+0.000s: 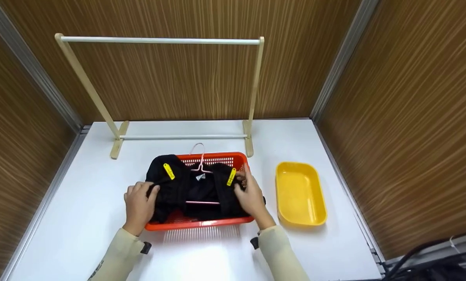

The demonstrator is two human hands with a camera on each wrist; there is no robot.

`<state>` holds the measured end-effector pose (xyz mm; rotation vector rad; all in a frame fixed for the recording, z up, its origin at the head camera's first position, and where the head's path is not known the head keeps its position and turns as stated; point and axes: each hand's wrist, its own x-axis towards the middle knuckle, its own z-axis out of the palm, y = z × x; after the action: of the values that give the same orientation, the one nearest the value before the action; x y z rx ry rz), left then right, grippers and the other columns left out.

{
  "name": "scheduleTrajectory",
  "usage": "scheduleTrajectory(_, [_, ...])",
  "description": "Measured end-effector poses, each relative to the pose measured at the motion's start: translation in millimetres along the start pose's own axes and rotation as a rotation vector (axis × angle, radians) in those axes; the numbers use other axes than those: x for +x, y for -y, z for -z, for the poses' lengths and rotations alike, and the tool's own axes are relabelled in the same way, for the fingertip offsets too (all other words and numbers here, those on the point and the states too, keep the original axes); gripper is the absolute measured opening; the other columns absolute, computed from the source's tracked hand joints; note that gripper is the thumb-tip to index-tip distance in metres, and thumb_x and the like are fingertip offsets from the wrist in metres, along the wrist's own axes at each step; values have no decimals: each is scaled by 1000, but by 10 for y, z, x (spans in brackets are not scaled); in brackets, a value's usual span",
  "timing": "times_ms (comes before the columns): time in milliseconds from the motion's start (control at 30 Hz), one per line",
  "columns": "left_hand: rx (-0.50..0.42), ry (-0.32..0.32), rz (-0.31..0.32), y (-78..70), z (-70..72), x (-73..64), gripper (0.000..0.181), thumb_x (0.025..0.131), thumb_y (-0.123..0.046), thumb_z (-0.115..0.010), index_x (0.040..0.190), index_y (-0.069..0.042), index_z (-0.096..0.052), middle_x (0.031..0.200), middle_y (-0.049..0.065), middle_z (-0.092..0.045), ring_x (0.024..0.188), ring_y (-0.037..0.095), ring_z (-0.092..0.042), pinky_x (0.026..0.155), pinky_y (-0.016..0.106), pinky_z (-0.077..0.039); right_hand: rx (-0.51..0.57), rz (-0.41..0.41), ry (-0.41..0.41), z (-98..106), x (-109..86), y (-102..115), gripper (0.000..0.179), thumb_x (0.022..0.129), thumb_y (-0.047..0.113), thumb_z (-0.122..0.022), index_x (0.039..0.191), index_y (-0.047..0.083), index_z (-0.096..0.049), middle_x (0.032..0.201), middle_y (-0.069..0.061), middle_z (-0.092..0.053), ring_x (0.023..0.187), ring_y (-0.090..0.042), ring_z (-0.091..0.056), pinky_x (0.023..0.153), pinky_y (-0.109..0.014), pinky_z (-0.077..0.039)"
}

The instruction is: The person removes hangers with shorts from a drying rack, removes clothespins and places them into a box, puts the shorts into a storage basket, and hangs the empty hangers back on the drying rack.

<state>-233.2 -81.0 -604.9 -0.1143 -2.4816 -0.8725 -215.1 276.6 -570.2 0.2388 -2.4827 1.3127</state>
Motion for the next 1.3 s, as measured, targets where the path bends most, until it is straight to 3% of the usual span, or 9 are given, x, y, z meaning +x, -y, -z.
scheduleTrajectory(67, [-5, 7, -13, 14, 10, 22, 27, 100, -33, -69, 103, -7, -74, 100, 12, -67, 93, 36, -56, 81, 50, -39, 128, -38, -4, 17, 73, 16, 63, 96, -2, -67, 153, -6, -41, 124, -20, -66, 108, -31, -63, 91, -33, -52])
scheduleTrajectory(133, [-8, 7, -30, 31, 18, 43, 29, 101, -35, -68, 104, -7, -74, 101, 12, -68, 93, 36, -56, 81, 50, -40, 177, -25, -23, 0, 132, 1, 51, 97, 3, -70, 144, -4, -53, 116, -17, -66, 100, -25, -61, 83, -25, -50])
scheduleTrajectory(233, [-10, 4, -36, 57, 49, 19, 28, 100, -34, -69, 102, -6, -73, 100, 12, -69, 92, 36, -57, 81, 50, -41, 149, 73, -74, -93, 150, -81, 31, 96, 5, -71, 126, -2, -67, 104, -15, -66, 89, -20, -59, 75, -19, -48])
scheduleTrajectory(333, [-8, 5, -25, 80, 67, -29, 27, 99, -34, -70, 99, -7, -73, 99, 11, -70, 90, 35, -58, 81, 50, -41, 60, 177, -155, -188, 107, -152, 21, 95, 4, -73, 116, 1, -70, 99, -11, -67, 84, -18, -57, 73, -19, -47])
scheduleTrajectory(433, [-24, 11, -21, 96, 60, -21, 28, 100, -35, -68, 99, -7, -73, 98, 10, -70, 90, 34, -58, 82, 49, -41, -15, 243, -228, -237, 65, -186, 21, 93, 2, -75, 114, 3, -70, 99, -9, -67, 83, -18, -58, 74, -20, -47])
scheduleTrajectory(533, [-45, 17, -24, 94, 50, 3, 29, 102, -36, -66, 98, -8, -73, 97, 9, -70, 90, 33, -58, 82, 49, -41, -8, 244, -259, -234, 34, -192, 22, 92, 2, -76, 113, 3, -71, 98, -8, -68, 82, -17, -60, 74, -18, -48])
scheduleTrajectory(1033, [-78, -5, -26, 87, 68, -10, 23, 100, -31, -70, 96, -8, -73, 95, 8, -70, 89, 33, -58, 84, 48, -42, 8, 201, -278, -248, 17, -198, 23, 90, 2, -78, 112, 2, -72, 91, -4, -70, 76, -10, -62, 70, -15, -48])
scheduleTrajectory(1300, [-76, -12, -16, 120, 41, 0, 23, 101, -31, -68, 97, -9, -74, 97, 7, -71, 87, 31, -57, 83, 46, -42, -10, 248, -311, -263, 39, -79, 25, 84, -9, -78, 108, -3, -71, 88, -9, -66, 74, -13, -59, 69, -14, -45])
